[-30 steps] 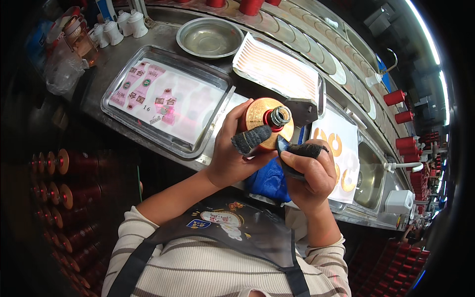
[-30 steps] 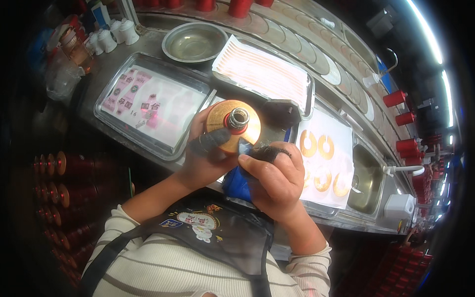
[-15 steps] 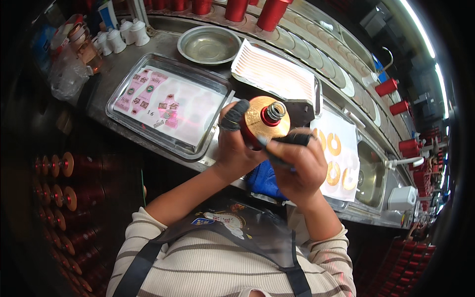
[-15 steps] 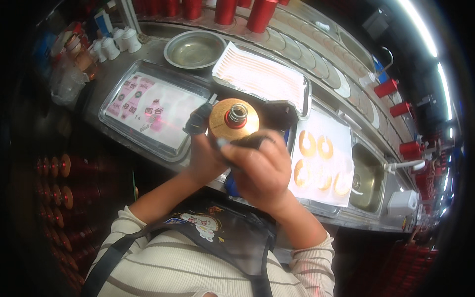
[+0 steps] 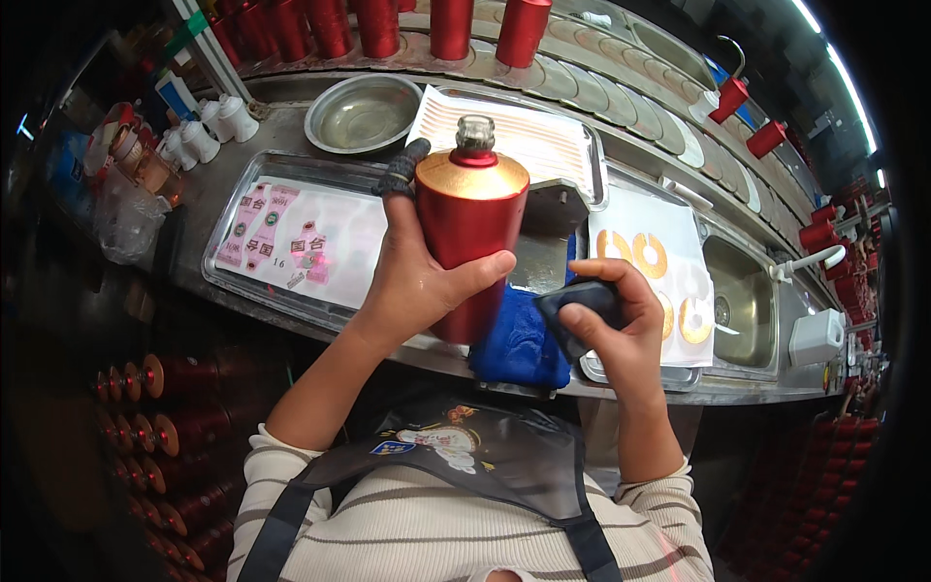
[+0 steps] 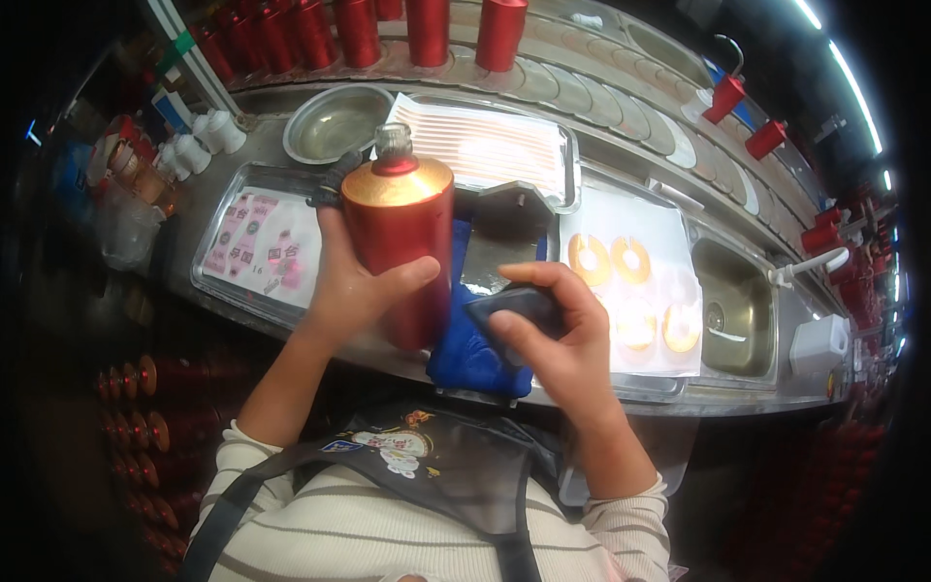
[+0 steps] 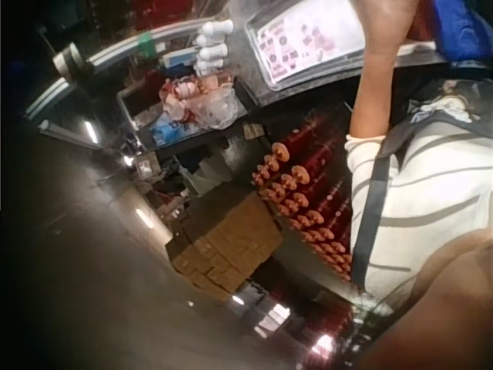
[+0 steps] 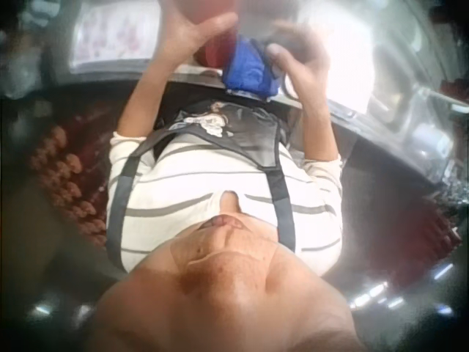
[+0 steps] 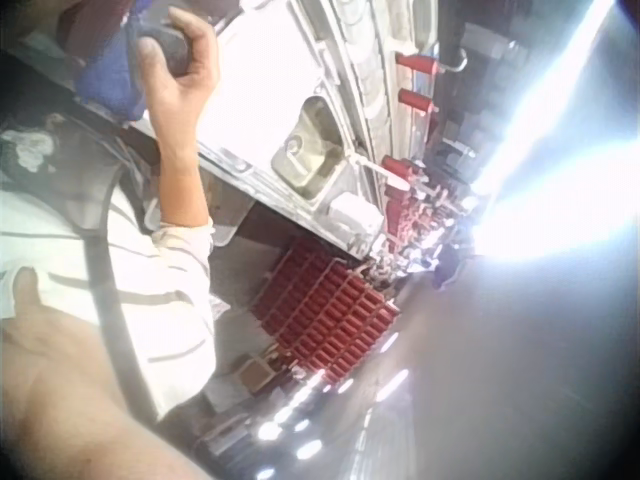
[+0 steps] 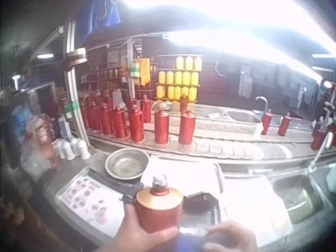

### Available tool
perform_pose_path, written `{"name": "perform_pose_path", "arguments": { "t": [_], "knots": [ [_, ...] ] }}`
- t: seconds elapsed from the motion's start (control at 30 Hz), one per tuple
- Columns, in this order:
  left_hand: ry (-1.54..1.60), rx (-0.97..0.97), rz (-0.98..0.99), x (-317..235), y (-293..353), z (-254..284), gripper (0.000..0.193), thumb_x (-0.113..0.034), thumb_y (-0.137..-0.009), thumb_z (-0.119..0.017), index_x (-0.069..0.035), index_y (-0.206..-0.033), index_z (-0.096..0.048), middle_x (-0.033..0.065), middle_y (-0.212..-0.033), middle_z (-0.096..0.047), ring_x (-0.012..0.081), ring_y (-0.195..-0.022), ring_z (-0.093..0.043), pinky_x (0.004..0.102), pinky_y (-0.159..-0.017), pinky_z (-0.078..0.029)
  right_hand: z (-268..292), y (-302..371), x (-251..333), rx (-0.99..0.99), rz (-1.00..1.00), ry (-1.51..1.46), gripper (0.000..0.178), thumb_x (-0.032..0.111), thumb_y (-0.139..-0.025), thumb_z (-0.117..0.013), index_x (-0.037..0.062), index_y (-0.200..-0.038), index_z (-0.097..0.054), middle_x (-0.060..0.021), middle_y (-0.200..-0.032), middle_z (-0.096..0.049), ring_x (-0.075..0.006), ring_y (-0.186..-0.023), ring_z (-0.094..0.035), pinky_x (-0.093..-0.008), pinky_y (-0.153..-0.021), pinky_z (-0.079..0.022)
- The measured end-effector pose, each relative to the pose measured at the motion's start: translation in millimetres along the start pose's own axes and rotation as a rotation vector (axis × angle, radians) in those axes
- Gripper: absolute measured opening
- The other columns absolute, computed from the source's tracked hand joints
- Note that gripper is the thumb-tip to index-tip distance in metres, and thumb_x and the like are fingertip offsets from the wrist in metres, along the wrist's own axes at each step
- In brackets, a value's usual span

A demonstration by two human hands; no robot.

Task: The person applies gold crescent-shaped stickers to red cylindrical containers. They peel each sticker from a sheet, position it on the container, and smooth it down. The person repeats this process for multiple containers.

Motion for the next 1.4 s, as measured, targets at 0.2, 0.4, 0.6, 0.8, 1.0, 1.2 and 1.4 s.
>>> {"name": "perform_pose_path", "arguments": {
  "t": [0.2,0.4,0.6,0.8,1.0,1.2,1.4],
  "knots": [
    [0.276,0.290,0.386,26,10,-89,0.078,-0.035,-0.081,-0.083,0.003,-0.122,-0.028,0.0215,-0.122,-0.054,0.0208,-0.112,-0.059,0.0340,-0.091,-0.054,46,27,-72,-0.005,-0.285,0.025,0.026,0.016,-0.085,-0.075,0.0020,-0.106,-0.067,0.0046,-0.075,-0.057,-0.0002,-0.064,-0.047,-0.0168,-0.056,-0.035],
    [0.193,0.277,0.496,67,15,-112,0.076,-0.037,-0.082,-0.082,0.003,-0.119,-0.028,0.0209,-0.115,-0.059,0.0217,-0.104,-0.065,0.0326,-0.086,-0.056,34,38,-80,0.071,-0.247,0.199,0.070,0.022,-0.079,-0.085,-0.0002,-0.138,-0.055,0.0054,-0.087,-0.055,0.0016,-0.063,-0.040,-0.0158,-0.052,-0.031],
    [0.197,0.230,0.505,70,7,-110,0.077,-0.038,-0.082,-0.081,0.003,-0.119,-0.028,0.0216,-0.113,-0.061,0.0222,-0.102,-0.066,0.0327,-0.084,-0.056,36,27,-95,0.075,-0.239,0.173,0.072,0.023,-0.080,-0.086,-0.0019,-0.139,-0.054,0.0048,-0.089,-0.056,0.0017,-0.063,-0.040,-0.0159,-0.053,-0.031],
    [0.105,0.188,0.325,82,-6,-111,0.100,-0.050,-0.078,-0.078,0.008,-0.132,-0.019,0.0281,-0.115,-0.062,0.0351,-0.107,-0.066,0.0387,-0.093,-0.052,36,20,-107,0.020,-0.272,0.032,0.067,0.011,-0.081,-0.080,-0.0041,-0.140,-0.052,0.0014,-0.091,-0.058,0.0000,-0.062,-0.044,-0.0165,-0.054,-0.034],
    [0.167,0.297,0.320,70,2,-75,0.094,-0.033,-0.084,-0.082,0.006,-0.143,-0.021,0.0265,-0.139,-0.046,0.0264,-0.126,-0.050,0.0383,-0.107,-0.043,57,18,-104,-0.028,-0.205,0.061,0.056,0.016,-0.087,-0.074,-0.0022,-0.137,-0.057,0.0039,-0.086,-0.051,-0.0036,-0.071,-0.046,-0.0177,-0.063,-0.038],
    [-0.564,-0.298,0.130,102,-7,179,0.012,-0.008,-0.089,-0.065,-0.001,-0.090,-0.056,0.0112,-0.087,-0.074,0.0200,-0.076,-0.071,0.0328,-0.069,-0.055,79,20,-96,-0.149,-0.213,0.149,0.048,0.020,-0.092,-0.067,0.0004,-0.135,-0.059,0.0019,-0.079,-0.049,-0.0077,-0.072,-0.049,-0.0206,-0.066,-0.039],
    [-0.950,-0.164,0.066,123,-46,279,0.023,-0.002,-0.079,-0.069,0.000,-0.092,-0.050,0.0124,-0.106,-0.072,0.0272,-0.094,-0.067,0.0369,-0.082,-0.051,64,11,-93,-0.123,-0.233,0.215,0.044,0.017,-0.093,-0.066,-0.0002,-0.133,-0.060,0.0011,-0.080,-0.050,-0.0085,-0.072,-0.049,-0.0221,-0.066,-0.040]
  ]
}}
Point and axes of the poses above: each hand's wrist, its own y-axis away from the middle knuckle, its own z-axis out of the back of the hand, x = y × z, the point moved 10 cm from there along -y, towards the middle knuckle
